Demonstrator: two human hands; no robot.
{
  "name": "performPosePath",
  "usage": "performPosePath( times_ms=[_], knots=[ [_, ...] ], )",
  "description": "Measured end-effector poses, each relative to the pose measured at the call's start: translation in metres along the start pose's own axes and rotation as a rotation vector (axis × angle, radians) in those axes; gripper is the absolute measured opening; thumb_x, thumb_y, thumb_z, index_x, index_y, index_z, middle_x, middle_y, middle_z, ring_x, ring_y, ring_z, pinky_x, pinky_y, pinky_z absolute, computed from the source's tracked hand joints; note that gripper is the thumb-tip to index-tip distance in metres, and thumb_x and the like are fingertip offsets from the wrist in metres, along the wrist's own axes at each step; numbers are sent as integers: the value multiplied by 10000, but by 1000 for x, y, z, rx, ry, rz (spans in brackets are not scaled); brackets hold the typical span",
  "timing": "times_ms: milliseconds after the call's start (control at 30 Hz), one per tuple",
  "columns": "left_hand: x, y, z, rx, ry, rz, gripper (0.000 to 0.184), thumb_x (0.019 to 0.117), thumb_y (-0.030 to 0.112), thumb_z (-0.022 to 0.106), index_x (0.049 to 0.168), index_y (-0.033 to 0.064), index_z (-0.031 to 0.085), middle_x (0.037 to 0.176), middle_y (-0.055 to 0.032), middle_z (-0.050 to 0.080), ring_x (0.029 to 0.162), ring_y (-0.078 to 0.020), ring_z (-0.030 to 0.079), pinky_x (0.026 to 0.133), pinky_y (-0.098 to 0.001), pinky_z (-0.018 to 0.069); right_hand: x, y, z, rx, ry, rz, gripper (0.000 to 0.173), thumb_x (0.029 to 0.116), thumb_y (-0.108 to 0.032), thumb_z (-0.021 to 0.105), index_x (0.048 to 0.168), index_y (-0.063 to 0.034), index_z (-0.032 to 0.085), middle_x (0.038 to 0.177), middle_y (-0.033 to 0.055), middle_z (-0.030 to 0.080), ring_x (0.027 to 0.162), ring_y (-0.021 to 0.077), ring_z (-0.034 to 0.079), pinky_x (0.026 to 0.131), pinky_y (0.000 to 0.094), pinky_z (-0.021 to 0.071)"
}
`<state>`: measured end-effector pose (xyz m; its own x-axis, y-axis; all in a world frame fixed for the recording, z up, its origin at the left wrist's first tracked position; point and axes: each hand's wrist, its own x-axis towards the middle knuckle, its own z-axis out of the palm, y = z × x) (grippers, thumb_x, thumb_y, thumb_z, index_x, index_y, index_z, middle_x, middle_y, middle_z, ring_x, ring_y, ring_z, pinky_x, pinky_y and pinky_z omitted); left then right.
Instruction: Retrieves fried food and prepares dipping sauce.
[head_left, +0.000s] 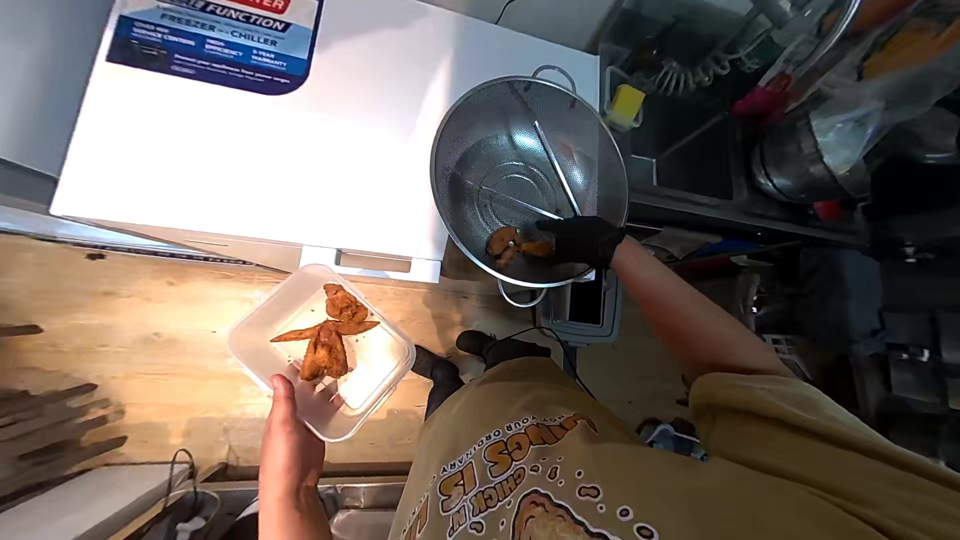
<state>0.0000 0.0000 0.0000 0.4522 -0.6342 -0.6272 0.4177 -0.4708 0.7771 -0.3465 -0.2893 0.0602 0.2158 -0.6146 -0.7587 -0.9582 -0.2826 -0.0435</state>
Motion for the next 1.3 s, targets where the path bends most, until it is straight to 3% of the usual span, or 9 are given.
performPosePath(
  times_ms=[267, 433, 533, 867, 1000, 1133, 1200, 1267, 1300],
  knots=[
    [-36, -3, 61, -21, 106, 71, 603, 1099, 489, 136, 1507, 106, 359, 1273, -99, 633, 1031, -202, 696, 826, -365, 608, 23, 78, 10, 203, 190, -257, 617, 919, -364, 761, 1483, -227, 552, 1040, 131, 734, 965, 347, 686, 887, 634, 505],
    [-58, -15, 96, -30, 146, 100, 631, 1098, 512, 205, 1508, 61, 368, 1304, -165, 624, 1061, -272, 703, 861, -421, 613, 27, 108, 18, 329, 151, -325, 589, 922, -391, 752, 1468, -269, 567, 1041, 96, 742, 933, 313, 691, 855, 615, 515],
    [-67, -24, 110, -47, 149, 113, 625, 1098, 513, 236, 1482, 47, 398, 1314, -174, 619, 1078, -279, 698, 878, -434, 610, 21, 115, 16, 332, 140, -317, 570, 938, -323, 753, 1473, -280, 564, 1049, 97, 744, 940, 320, 690, 851, 611, 511],
    [-90, -35, 120, -74, 173, 82, 582, 1115, 469, 281, 1544, 84, 352, 1389, -178, 597, 1139, -281, 688, 933, -432, 598, 17, 87, 11, 233, 280, -492, 439, 978, -290, 700, 1409, -279, 617, 1011, 103, 749, 921, 326, 707, 822, 657, 521],
    [-96, -39, 124, -63, 173, 80, 568, 1119, 443, 305, 1556, 82, 334, 1400, -170, 586, 1126, -264, 690, 927, -422, 600, -8, 38, 10, 244, 399, -828, 416, 972, -283, 691, 1379, -205, 646, 1225, 66, 717, 1077, 262, 696, 930, 564, 548],
    [-99, -43, 134, -44, 152, 81, 571, 1122, 439, 284, 1556, 71, 330, 1390, -166, 591, 1114, -254, 695, 917, -407, 604, -39, -36, 40, 120, 504, -1267, 455, 971, -295, 628, 1414, -193, 621, 1391, 86, 628, 1314, 273, 566, 1097, 497, 451],
    [-101, -43, 138, -26, 129, 89, 573, 1124, 438, 250, 1553, 67, 330, 1375, -166, 595, 1102, -241, 695, 910, -395, 601, -48, -66, 54, 14, 461, -1398, 593, 949, -290, 663, 1513, -177, 520, 1536, 109, 517, 1491, 331, 375, 1231, 584, 236],
    [-104, -43, 141, -19, 122, 90, 586, 1123, 445, 227, 1551, 60, 334, 1372, -176, 590, 1109, -247, 690, 913, -403, 597, -55, -81, 64, -91, 378, -1373, 796, 891, -395, 767, 1573, -160, 431, 1587, 136, 454, 1553, 398, 217, 1229, 687, 35],
    [-105, -44, 142, -17, 126, 85, 595, 1122, 454, 219, 1552, 59, 330, 1371, -176, 587, 1108, -244, 689, 910, -402, 596, -58, -84, 68, -110, 360, -1361, 797, 890, -441, 761, 1558, -135, 452, 1574, 149, 468, 1553, 410, 206, 1212, 706, -5]
  ],
)
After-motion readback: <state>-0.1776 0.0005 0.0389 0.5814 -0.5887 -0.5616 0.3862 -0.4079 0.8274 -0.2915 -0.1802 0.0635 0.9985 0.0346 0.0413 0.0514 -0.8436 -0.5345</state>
